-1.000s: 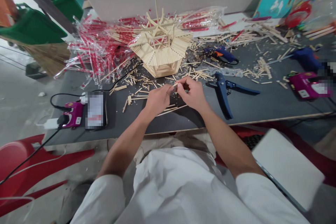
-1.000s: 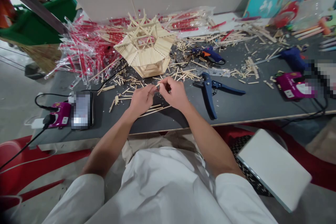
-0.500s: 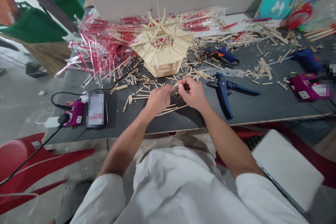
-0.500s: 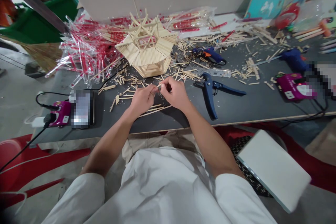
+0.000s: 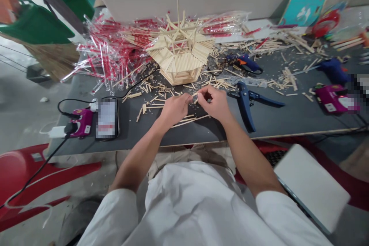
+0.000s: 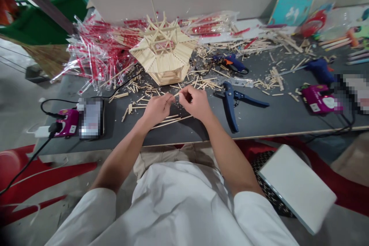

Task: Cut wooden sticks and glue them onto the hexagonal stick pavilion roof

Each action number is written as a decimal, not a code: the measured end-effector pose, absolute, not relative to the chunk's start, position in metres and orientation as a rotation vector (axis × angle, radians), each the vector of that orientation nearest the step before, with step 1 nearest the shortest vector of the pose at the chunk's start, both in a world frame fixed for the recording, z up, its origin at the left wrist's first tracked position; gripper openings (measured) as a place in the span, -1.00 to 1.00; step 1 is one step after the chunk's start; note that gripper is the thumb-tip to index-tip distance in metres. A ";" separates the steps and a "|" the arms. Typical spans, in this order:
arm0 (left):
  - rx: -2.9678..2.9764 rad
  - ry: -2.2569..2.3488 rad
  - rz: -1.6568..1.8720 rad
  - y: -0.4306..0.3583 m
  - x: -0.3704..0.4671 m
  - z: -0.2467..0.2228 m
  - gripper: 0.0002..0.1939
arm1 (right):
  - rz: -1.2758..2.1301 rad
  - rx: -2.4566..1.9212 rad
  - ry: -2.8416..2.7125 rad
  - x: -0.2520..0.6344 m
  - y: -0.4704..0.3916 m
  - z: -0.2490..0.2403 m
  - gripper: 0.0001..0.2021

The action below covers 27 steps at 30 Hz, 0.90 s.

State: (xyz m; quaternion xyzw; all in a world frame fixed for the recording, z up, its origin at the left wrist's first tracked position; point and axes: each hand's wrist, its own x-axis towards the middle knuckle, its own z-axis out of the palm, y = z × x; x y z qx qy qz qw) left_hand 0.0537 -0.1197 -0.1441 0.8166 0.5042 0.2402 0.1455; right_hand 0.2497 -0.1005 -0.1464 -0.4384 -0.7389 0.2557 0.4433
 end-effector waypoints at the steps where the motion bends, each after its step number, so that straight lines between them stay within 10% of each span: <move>1: 2.361 1.455 0.669 -0.120 0.054 -0.144 -0.76 | 0.643 -1.104 -1.836 0.250 -0.101 -0.146 -0.83; 27: 2.479 1.746 0.578 -0.173 -0.015 -0.135 -0.75 | 0.736 -1.131 -1.681 0.261 -0.093 -0.151 -0.76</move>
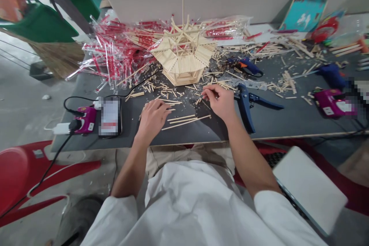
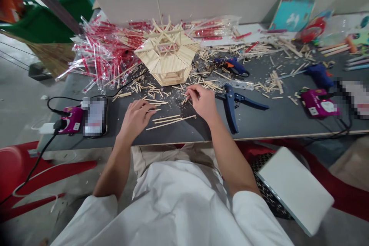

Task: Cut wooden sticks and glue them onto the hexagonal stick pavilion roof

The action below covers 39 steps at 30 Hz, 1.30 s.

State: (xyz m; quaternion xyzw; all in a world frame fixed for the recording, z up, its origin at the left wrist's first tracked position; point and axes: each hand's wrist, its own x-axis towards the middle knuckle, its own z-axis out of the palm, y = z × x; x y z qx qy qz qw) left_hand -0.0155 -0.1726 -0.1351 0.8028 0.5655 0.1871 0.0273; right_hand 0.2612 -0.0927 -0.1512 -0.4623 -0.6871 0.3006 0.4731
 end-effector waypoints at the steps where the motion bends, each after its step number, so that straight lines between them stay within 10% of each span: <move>1: 2.483 1.698 0.569 -0.175 -0.012 -0.134 -0.74 | 0.726 -1.138 -1.677 0.264 -0.093 -0.150 -0.77; 9: 2.650 1.568 0.389 -0.181 0.022 -0.133 -0.76 | 0.211 -1.529 -1.844 0.333 -0.126 -0.129 -0.72; 16: 2.763 1.607 0.181 -0.175 0.041 -0.124 -0.77 | 0.258 -2.147 -2.036 0.409 -0.145 -0.145 0.14; 22: 2.817 1.651 0.075 -0.172 0.049 -0.125 -0.78 | 0.197 -2.263 -2.113 0.415 -0.142 -0.149 0.23; 33: 2.243 1.221 0.541 -0.133 0.043 -0.102 -0.68 | -0.088 -2.360 -2.185 0.400 -0.136 -0.136 -0.35; 39: 1.788 1.033 0.786 -0.107 0.069 -0.111 -0.75 | 0.498 -2.276 -1.957 0.380 -0.143 -0.114 -0.49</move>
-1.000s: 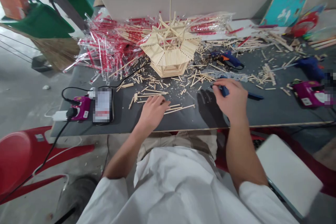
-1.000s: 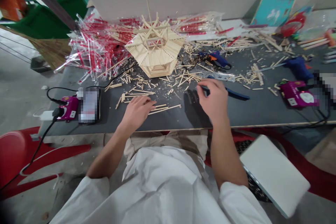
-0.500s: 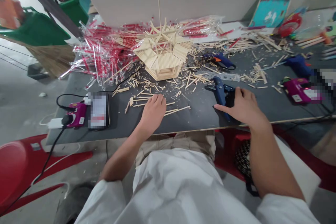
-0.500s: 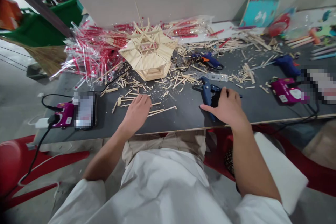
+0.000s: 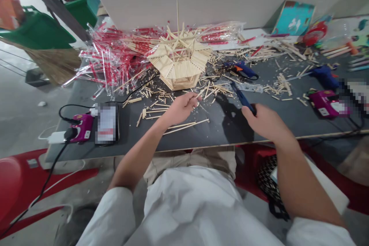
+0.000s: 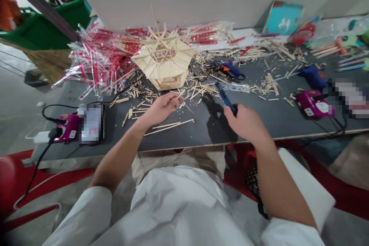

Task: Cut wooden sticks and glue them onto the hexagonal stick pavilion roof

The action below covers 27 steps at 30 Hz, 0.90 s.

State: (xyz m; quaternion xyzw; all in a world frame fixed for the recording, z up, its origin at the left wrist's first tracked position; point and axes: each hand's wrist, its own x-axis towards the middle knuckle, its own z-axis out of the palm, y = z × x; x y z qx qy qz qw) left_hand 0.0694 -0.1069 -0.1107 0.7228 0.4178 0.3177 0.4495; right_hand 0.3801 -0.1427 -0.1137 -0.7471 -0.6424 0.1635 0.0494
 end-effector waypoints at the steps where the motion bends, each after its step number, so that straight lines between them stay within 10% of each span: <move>1: 1.664 0.994 0.824 -0.106 0.074 -0.112 -0.74 | 0.671 -2.176 -1.914 0.374 -0.144 -0.112 -0.49; 6: 1.353 0.920 1.005 -0.102 0.089 -0.109 -0.76 | 1.234 -1.684 -1.722 0.328 -0.151 -0.112 -0.49; 27: 1.559 1.165 1.155 -0.105 0.091 -0.137 -0.63 | 1.122 -1.479 -1.511 0.267 -0.173 -0.137 -0.49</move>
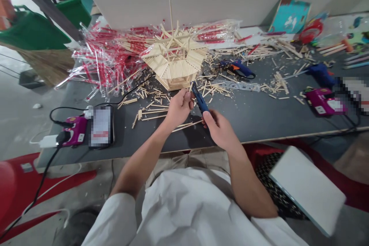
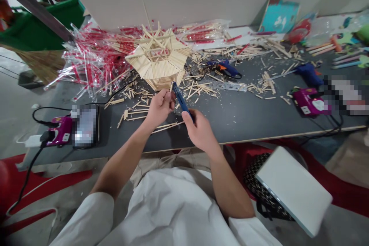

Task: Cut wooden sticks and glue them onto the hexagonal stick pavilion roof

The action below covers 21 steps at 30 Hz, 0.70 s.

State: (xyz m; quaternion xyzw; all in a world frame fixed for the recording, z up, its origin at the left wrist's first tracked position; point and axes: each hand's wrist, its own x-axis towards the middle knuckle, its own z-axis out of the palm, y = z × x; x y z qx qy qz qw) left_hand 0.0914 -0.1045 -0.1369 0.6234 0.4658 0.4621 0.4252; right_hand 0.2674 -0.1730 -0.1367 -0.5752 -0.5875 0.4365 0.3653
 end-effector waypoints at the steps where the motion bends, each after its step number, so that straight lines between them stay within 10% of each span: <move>1: 1.568 1.173 1.158 -0.105 0.092 -0.137 -0.63 | 1.120 -1.474 -1.515 0.268 -0.174 -0.136 -0.49; 21: 1.640 1.160 1.186 -0.111 0.100 -0.143 -0.59 | 1.055 -1.494 -1.571 0.268 -0.178 -0.129 -0.46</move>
